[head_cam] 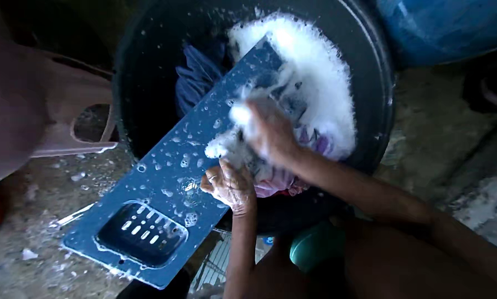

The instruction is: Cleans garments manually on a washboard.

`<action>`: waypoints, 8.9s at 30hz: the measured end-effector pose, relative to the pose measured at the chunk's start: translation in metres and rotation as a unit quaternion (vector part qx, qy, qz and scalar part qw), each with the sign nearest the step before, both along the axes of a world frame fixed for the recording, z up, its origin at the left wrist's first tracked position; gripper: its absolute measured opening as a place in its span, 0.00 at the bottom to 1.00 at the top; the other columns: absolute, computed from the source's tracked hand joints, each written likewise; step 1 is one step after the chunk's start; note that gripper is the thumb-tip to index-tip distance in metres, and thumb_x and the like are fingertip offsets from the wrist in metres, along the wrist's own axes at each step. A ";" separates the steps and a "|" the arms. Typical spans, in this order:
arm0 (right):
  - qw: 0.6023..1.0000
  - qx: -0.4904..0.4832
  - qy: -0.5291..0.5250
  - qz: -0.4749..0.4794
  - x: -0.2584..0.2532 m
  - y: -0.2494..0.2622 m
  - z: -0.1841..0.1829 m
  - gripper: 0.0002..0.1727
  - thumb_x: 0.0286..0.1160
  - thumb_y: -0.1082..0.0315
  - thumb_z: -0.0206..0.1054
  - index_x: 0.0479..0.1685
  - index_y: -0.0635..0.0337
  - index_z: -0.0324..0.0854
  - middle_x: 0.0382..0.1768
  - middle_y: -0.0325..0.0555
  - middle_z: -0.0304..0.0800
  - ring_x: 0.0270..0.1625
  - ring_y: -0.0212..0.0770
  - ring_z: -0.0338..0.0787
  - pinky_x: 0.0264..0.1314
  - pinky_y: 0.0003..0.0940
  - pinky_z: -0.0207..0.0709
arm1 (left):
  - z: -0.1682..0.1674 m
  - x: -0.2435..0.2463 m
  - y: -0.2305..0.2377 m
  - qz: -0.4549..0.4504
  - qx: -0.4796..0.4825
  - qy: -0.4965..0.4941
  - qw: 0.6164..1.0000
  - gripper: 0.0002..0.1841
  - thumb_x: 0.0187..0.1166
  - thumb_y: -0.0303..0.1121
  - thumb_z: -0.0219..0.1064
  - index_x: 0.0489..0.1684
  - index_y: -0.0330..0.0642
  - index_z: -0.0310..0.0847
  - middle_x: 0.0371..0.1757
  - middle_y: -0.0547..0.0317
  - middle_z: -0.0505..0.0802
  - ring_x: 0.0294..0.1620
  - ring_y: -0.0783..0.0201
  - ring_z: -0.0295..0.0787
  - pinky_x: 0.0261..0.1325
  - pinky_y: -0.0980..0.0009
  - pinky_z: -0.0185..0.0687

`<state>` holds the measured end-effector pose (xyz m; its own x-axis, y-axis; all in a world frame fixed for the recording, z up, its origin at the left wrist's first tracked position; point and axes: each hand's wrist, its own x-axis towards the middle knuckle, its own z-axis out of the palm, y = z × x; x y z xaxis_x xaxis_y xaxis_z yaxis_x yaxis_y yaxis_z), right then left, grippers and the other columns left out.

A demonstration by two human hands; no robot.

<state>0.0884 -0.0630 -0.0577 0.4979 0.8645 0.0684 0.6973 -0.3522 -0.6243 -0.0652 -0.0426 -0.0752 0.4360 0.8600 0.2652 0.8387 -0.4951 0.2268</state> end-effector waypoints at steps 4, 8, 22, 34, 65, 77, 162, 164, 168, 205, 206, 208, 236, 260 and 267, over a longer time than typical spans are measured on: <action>0.998 0.025 -0.035 0.043 0.010 -0.013 -0.046 0.21 0.75 0.71 0.69 0.68 0.62 0.85 0.64 0.61 0.90 0.63 0.57 0.92 0.65 0.50 0.86 | -0.004 -0.002 0.002 -0.013 0.009 0.002 1.000 0.15 0.76 0.35 0.65 0.44 0.28 0.86 0.37 0.27 0.87 0.45 0.28 0.85 0.58 0.36 0.69; 0.983 -0.132 -0.037 -0.120 0.089 0.009 -0.037 0.27 0.82 0.68 0.62 0.80 0.63 0.72 0.74 0.67 0.78 0.62 0.66 0.89 0.58 0.59 0.84 | -0.002 0.000 0.004 -0.009 0.004 -0.006 1.000 0.15 0.75 0.36 0.67 0.44 0.28 0.87 0.37 0.28 0.88 0.45 0.29 0.86 0.60 0.36 0.69; 0.999 0.014 -0.049 -0.011 -0.013 -0.012 -0.023 0.26 0.71 0.67 0.73 0.70 0.66 0.82 0.64 0.61 0.89 0.66 0.55 0.90 0.67 0.48 0.84 | -0.003 0.002 0.001 -0.004 -0.004 0.010 1.000 0.13 0.76 0.33 0.66 0.43 0.28 0.86 0.36 0.30 0.88 0.44 0.29 0.86 0.57 0.37 0.72; 0.923 -0.339 0.011 -0.183 0.091 -0.087 -0.067 0.36 0.88 0.68 0.54 0.90 0.77 0.47 0.87 0.79 0.54 0.89 0.74 0.60 0.88 0.62 0.59 | -0.002 0.000 0.003 -0.023 -0.005 0.008 1.000 0.13 0.72 0.32 0.67 0.43 0.29 0.86 0.37 0.28 0.88 0.46 0.26 0.86 0.57 0.34 0.70; 0.981 -0.106 -0.052 -0.152 0.066 -0.006 -0.026 0.27 0.81 0.64 0.64 0.79 0.60 0.76 0.58 0.62 0.92 0.46 0.61 0.95 0.44 0.58 0.87 | -0.003 0.007 0.002 -0.018 0.038 -0.001 0.999 0.12 0.77 0.34 0.66 0.39 0.30 0.87 0.32 0.33 0.90 0.38 0.33 0.88 0.50 0.40 0.74; 0.991 -0.073 -0.046 -0.105 0.031 -0.007 -0.020 0.24 0.77 0.66 0.68 0.73 0.62 0.81 0.53 0.58 0.94 0.43 0.55 0.96 0.42 0.54 0.88 | -0.003 0.004 -0.001 -0.024 0.040 -0.001 0.999 0.11 0.77 0.33 0.67 0.39 0.31 0.88 0.32 0.35 0.90 0.38 0.34 0.88 0.50 0.42 0.74; 0.987 -0.108 -0.022 -0.113 -0.049 -0.004 0.021 0.26 0.77 0.64 0.70 0.75 0.59 0.80 0.52 0.61 0.94 0.47 0.60 0.95 0.47 0.59 0.88 | 0.051 -0.092 -0.014 0.191 -0.155 0.063 0.967 0.22 0.90 0.39 0.59 0.67 0.25 0.78 0.71 0.18 0.77 0.52 0.26 0.89 0.46 0.42 0.88; 1.000 0.013 -0.005 0.020 -0.128 -0.013 0.027 0.20 0.72 0.65 0.73 0.65 0.55 0.89 0.46 0.51 0.96 0.47 0.49 0.96 0.50 0.48 0.90 | 0.051 -0.099 -0.015 0.177 -0.154 0.070 0.970 0.21 0.89 0.36 0.59 0.67 0.25 0.77 0.71 0.18 0.76 0.50 0.27 0.90 0.44 0.42 0.88; 0.997 -0.018 -0.004 0.076 -0.095 -0.029 -0.001 0.18 0.76 0.67 0.72 0.65 0.54 0.89 0.51 0.53 0.96 0.48 0.50 0.96 0.51 0.49 0.90 | 0.055 -0.101 -0.016 0.175 -0.169 0.075 0.967 0.23 0.90 0.39 0.58 0.67 0.24 0.76 0.72 0.18 0.76 0.50 0.26 0.90 0.44 0.41 0.87; 0.994 -0.052 -0.089 -0.038 -0.057 -0.010 -0.017 0.20 0.75 0.70 0.68 0.66 0.59 0.88 0.50 0.59 0.96 0.40 0.58 0.97 0.35 0.54 0.88 | 0.052 -0.095 -0.013 0.201 -0.180 0.093 0.959 0.20 0.80 0.27 0.63 0.70 0.31 0.79 0.74 0.20 0.75 0.52 0.28 0.90 0.42 0.46 0.88; 0.986 -0.106 -0.083 -0.099 -0.035 -0.003 -0.015 0.20 0.79 0.67 0.64 0.69 0.58 0.85 0.52 0.60 0.95 0.40 0.62 0.96 0.36 0.60 0.86 | 0.052 -0.094 -0.014 0.205 -0.176 0.091 0.958 0.20 0.81 0.28 0.63 0.70 0.32 0.79 0.74 0.21 0.76 0.53 0.28 0.89 0.42 0.45 0.88; 0.981 -0.125 -0.059 -0.136 -0.032 0.006 0.006 0.22 0.82 0.65 0.63 0.74 0.60 0.80 0.54 0.61 0.93 0.43 0.63 0.95 0.40 0.61 0.85 | 0.052 -0.091 -0.013 0.208 -0.173 0.083 0.959 0.19 0.83 0.29 0.63 0.69 0.32 0.80 0.73 0.21 0.76 0.54 0.28 0.89 0.43 0.45 0.87; 0.989 0.060 -0.035 0.129 -0.141 0.003 0.016 0.15 0.74 0.66 0.71 0.58 0.54 0.89 0.41 0.50 0.93 0.38 0.47 0.93 0.36 0.42 0.87 | 0.050 -0.092 -0.014 0.200 -0.151 0.069 0.966 0.18 0.83 0.32 0.64 0.64 0.29 0.82 0.69 0.19 0.78 0.52 0.28 0.89 0.41 0.45 0.88; 0.988 0.077 -0.022 0.134 -0.137 -0.012 0.006 0.13 0.73 0.67 0.73 0.55 0.54 0.92 0.39 0.50 0.94 0.36 0.47 0.94 0.35 0.41 0.88 | 0.048 -0.091 -0.011 0.200 -0.140 0.082 0.966 0.18 0.85 0.36 0.63 0.62 0.30 0.82 0.67 0.20 0.79 0.48 0.29 0.90 0.39 0.46 0.87; 0.978 -0.152 -0.079 -0.120 -0.011 0.014 0.010 0.24 0.80 0.63 0.64 0.73 0.62 0.80 0.55 0.65 0.92 0.45 0.66 0.94 0.43 0.64 0.84 | 0.048 -0.087 -0.011 0.200 -0.134 0.067 0.968 0.20 0.86 0.41 0.63 0.61 0.31 0.83 0.67 0.19 0.79 0.51 0.26 0.88 0.42 0.44 0.86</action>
<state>0.0771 -0.0487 -0.0472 0.6936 0.7157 -0.0819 0.6503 -0.6710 -0.3560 -0.1523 -0.0534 -0.0275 0.0696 0.9972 -0.0258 0.9818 -0.0639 0.1787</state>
